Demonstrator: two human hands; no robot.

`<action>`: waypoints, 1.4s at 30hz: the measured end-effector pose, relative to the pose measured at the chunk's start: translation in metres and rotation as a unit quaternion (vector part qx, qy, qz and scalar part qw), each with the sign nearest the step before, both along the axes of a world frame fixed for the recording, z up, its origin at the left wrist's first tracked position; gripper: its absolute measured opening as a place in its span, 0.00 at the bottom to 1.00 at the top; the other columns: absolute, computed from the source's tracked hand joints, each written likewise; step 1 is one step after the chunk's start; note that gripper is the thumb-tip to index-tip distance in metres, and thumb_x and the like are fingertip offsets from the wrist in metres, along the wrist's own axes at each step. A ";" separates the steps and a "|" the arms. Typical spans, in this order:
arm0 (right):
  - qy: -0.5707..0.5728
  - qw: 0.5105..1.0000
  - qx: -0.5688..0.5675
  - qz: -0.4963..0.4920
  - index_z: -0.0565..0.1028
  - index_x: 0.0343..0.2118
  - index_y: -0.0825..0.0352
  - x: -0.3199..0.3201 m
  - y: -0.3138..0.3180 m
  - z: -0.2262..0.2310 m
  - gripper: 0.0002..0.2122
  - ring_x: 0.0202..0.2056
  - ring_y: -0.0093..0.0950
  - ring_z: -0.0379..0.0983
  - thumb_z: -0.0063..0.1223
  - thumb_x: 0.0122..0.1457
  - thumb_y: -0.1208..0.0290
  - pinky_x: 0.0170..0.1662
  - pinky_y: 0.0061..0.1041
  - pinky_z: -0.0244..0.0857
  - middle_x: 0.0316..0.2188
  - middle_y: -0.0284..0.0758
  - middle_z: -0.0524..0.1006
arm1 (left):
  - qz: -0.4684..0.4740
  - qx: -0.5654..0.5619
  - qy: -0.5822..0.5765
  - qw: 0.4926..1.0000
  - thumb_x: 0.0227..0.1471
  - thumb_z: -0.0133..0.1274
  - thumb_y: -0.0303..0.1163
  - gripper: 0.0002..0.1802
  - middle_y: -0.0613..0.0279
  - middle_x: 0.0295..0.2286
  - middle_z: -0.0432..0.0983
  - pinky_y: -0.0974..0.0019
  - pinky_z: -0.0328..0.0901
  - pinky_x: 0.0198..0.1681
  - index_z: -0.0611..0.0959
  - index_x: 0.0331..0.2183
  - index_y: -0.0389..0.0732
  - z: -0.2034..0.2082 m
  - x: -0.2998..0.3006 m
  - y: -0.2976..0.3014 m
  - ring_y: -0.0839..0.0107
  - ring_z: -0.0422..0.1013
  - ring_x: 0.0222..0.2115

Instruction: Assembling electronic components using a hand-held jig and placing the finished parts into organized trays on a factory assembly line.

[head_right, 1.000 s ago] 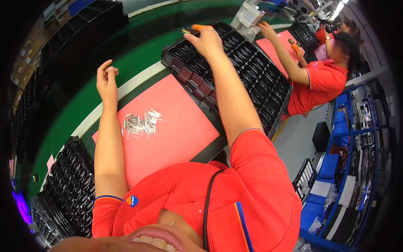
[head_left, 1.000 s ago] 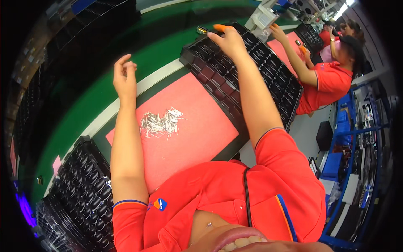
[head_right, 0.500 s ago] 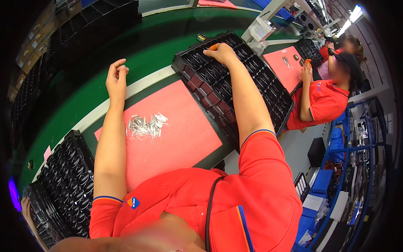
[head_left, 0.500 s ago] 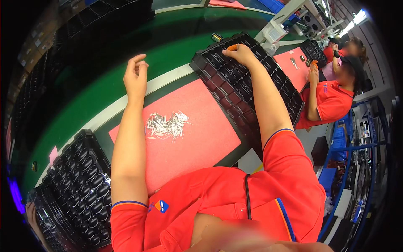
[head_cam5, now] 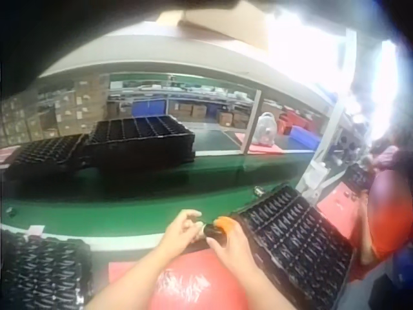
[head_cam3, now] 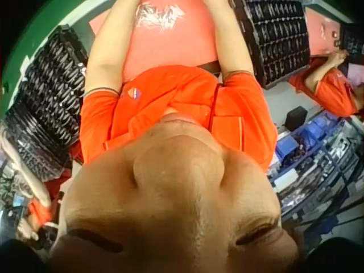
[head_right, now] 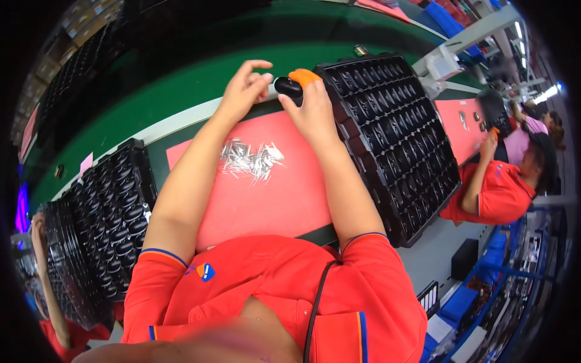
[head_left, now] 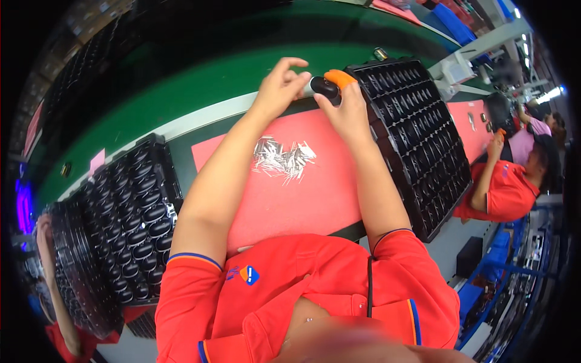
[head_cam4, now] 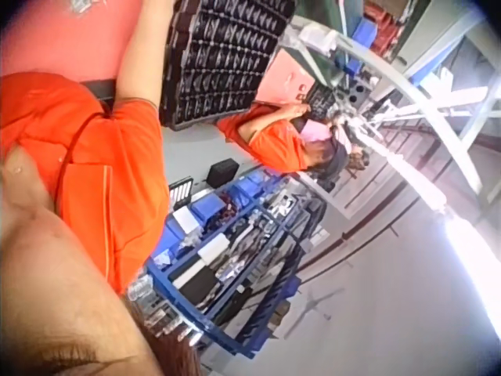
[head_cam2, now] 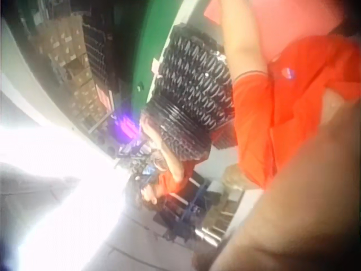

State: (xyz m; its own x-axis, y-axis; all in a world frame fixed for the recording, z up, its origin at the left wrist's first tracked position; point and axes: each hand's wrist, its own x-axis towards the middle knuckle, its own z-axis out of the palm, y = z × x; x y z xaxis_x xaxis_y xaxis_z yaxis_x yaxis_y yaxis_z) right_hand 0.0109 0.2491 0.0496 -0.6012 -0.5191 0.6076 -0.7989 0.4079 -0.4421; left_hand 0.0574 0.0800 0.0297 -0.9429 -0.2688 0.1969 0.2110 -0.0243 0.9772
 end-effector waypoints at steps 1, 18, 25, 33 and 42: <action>-0.002 1.000 -0.012 0.001 0.70 0.44 0.69 0.006 -0.002 -0.006 0.21 0.42 0.37 0.70 0.64 0.45 0.72 0.42 0.30 0.66 0.41 0.41 0.72 | 0.006 0.000 -0.008 1.000 0.52 0.53 0.35 0.17 0.68 0.16 0.70 0.75 0.61 0.25 0.73 0.43 0.41 0.000 0.003 0.000 0.81 0.66 0.20; -0.441 0.876 -0.180 0.068 0.67 0.50 0.70 0.000 0.005 -0.029 0.26 0.27 0.22 0.73 0.32 0.65 0.50 0.34 0.17 0.63 0.34 0.37 0.75 | 0.012 -0.195 0.002 0.981 0.50 0.49 0.24 0.14 0.74 0.20 0.64 0.79 0.58 0.27 0.75 0.42 0.39 -0.002 0.005 0.005 0.85 0.59 0.22; -0.439 0.887 -0.130 0.057 0.72 0.42 0.73 -0.001 0.006 -0.031 0.22 0.26 0.18 0.68 0.38 0.64 0.54 0.32 0.16 0.62 0.26 0.33 0.73 | -0.012 -0.203 0.013 0.979 0.50 0.50 0.25 0.15 0.71 0.23 0.66 0.77 0.60 0.29 0.75 0.43 0.40 -0.004 0.003 0.004 0.83 0.62 0.23; -0.466 0.867 -0.161 0.077 0.70 0.47 0.70 0.001 -0.001 -0.034 0.19 0.26 0.14 0.67 0.44 0.62 0.59 0.33 0.14 0.61 0.29 0.29 0.73 | -0.020 -0.226 0.018 0.974 0.49 0.52 0.27 0.19 0.65 0.24 0.70 0.74 0.64 0.32 0.74 0.46 0.43 -0.010 0.007 -0.006 0.78 0.68 0.26; -0.452 0.869 -0.192 0.064 0.69 0.48 0.73 0.001 0.000 -0.035 0.20 0.25 0.15 0.66 0.42 0.63 0.58 0.30 0.14 0.61 0.28 0.30 0.71 | 0.211 -0.272 0.160 0.925 0.44 0.50 0.27 0.18 0.55 0.36 0.71 0.62 0.64 0.46 0.75 0.42 0.39 0.009 -0.008 -0.030 0.63 0.69 0.41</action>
